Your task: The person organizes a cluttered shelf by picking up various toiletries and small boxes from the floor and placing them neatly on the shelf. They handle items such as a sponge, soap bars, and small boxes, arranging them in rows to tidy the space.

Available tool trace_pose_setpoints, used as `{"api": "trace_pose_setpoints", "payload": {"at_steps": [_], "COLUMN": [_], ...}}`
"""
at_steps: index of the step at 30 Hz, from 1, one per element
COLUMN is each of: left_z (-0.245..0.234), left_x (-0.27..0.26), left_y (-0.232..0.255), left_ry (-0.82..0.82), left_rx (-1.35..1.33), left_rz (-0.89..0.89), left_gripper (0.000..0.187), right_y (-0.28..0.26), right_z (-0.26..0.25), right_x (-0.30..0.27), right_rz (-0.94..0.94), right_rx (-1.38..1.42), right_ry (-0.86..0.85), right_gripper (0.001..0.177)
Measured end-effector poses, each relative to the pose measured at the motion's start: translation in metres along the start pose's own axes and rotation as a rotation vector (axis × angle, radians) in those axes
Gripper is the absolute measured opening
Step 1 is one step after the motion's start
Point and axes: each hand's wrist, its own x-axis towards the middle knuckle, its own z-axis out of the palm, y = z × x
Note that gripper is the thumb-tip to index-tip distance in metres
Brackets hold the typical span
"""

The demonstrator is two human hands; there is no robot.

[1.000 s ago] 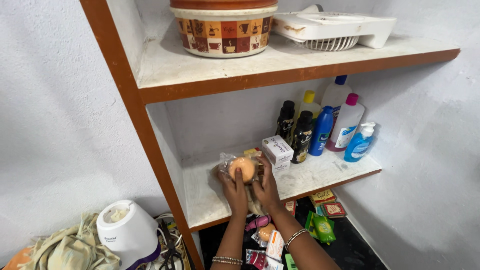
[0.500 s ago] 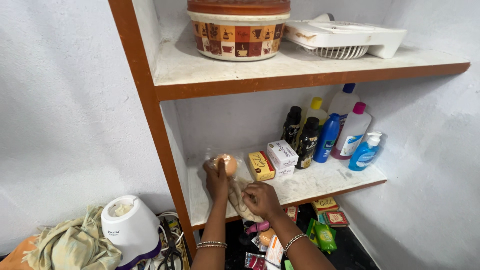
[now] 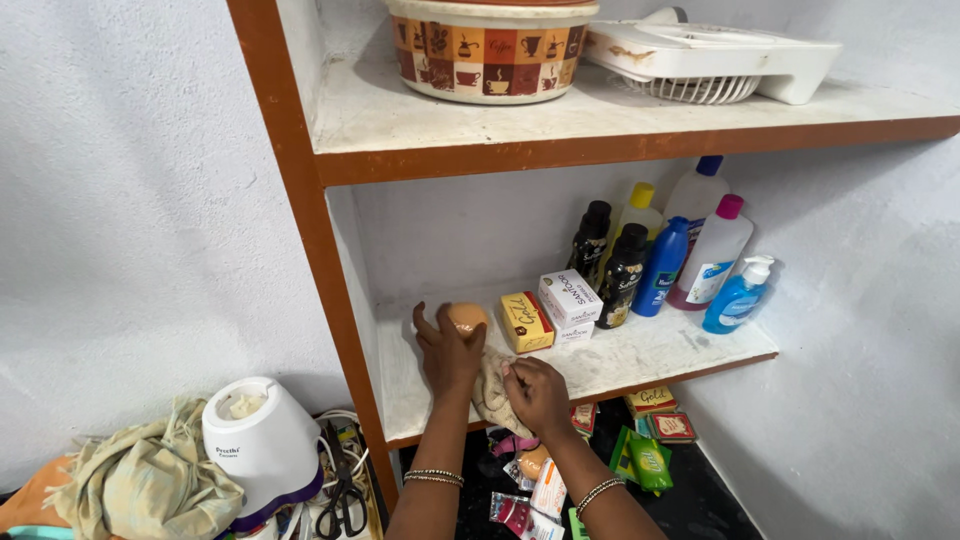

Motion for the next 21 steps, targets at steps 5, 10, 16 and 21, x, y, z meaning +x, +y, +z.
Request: {"api": "trace_pose_setpoints", "payload": {"at_steps": [5,10,16,21], "left_z": [0.009,0.034,0.023,0.006], "left_x": [0.005,0.009,0.009,0.006], "left_y": [-0.004,-0.027,-0.016,-0.001], "left_ry": [-0.064,0.086,0.001,-0.167], "left_rx": [0.132,0.265,0.174,0.226], "left_rz": [-0.010,0.119,0.042,-0.014], "left_gripper": [0.064,0.055,0.078,0.084], "right_y": [-0.002,-0.004,-0.002,0.002], "right_z": [-0.002,-0.002,0.002,0.003], "right_x": [0.001,0.000,-0.004,-0.006], "right_rz": [-0.050,-0.064,-0.025,0.116], "right_rx": [-0.010,-0.016,-0.038,-0.071], "right_ry": [0.010,0.032,0.067,0.047], "right_gripper": [0.029,0.028,0.029,0.033]}}
